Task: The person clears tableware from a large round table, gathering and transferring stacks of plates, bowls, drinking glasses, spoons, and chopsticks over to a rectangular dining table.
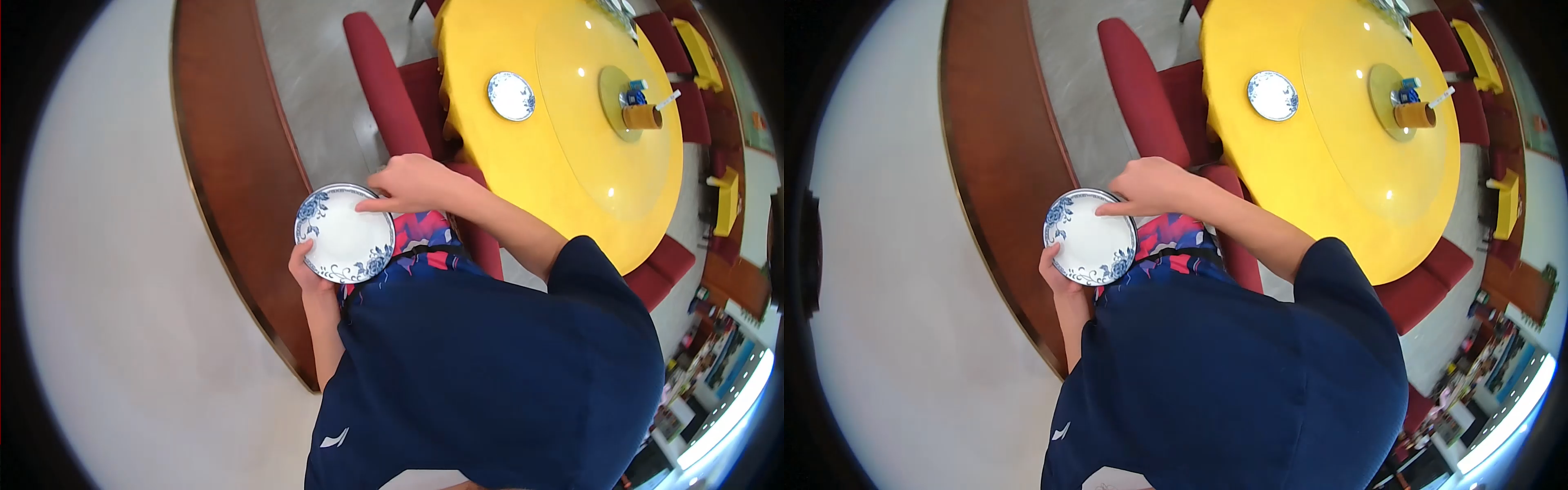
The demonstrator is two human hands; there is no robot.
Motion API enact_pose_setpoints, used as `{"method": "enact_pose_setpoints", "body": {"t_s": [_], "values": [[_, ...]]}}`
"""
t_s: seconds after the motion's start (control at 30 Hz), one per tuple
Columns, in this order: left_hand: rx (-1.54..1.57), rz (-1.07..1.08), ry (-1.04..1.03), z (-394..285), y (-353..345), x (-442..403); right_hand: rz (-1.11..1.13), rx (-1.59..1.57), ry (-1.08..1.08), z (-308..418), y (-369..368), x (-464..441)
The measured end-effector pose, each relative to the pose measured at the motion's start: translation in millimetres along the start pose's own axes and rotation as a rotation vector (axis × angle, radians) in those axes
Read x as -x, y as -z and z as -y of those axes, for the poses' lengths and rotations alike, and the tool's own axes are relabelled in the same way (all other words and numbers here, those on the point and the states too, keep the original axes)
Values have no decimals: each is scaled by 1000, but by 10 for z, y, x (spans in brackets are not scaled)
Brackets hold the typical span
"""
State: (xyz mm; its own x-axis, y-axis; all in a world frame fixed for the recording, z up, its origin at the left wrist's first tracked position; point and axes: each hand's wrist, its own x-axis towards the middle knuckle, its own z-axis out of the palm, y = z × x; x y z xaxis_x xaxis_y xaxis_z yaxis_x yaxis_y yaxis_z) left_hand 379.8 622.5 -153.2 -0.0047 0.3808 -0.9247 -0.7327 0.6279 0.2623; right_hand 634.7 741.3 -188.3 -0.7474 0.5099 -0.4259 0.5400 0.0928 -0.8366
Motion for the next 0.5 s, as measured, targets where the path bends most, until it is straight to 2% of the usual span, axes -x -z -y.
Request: {"method": "enact_pose_setpoints", "body": {"t_s": [0.03, 0.1, 0.13, 0.17, 0.2, 0.23, 0.27, 0.3, 0.33, 0.4, 0.43, 0.5], "values": [[-19, 23, 32, -59, -76, -126, -16, -10, -17, -191, 115, 19], [-20, 57, 46, -182, -330, -337, -471, -608, -330, -814, 149, 101], [2, 74, 43, -218, -453, -443, -659, -919, -575, -1182, 149, 150], [40, 151, 21, -61, -196, -477, -706, -875, -847, -1620, -81, 305], [22, 166, 33, 20, 77, -428, -909, -805, -966, -2250, -695, 552], [39, 172, 38, 143, 399, -355, -907, -905, -1131, -2598, -1140, 868], [59, 183, 33, 236, 636, -338, -986, -1160, -1209, -2879, -1441, 1066], [74, 192, 22, 561, 1362, -95, -1033, -1481, -1254, -3045, -2262, 1334], [104, 192, 15, 714, 1683, 15, -960, -1600, -1324, -3195, -2600, 1437], [88, 186, -15, 923, 2043, 227, -1017, -1480, -1186, -3426, -3149, 1501], [67, 173, -29, 945, 2044, 219, -1019, -1494, -1175, -3588, -3181, 1477], [27, 186, -40, 936, 1998, 112, -1182, -1580, -1038, -3810, -3159, 1444]]}}
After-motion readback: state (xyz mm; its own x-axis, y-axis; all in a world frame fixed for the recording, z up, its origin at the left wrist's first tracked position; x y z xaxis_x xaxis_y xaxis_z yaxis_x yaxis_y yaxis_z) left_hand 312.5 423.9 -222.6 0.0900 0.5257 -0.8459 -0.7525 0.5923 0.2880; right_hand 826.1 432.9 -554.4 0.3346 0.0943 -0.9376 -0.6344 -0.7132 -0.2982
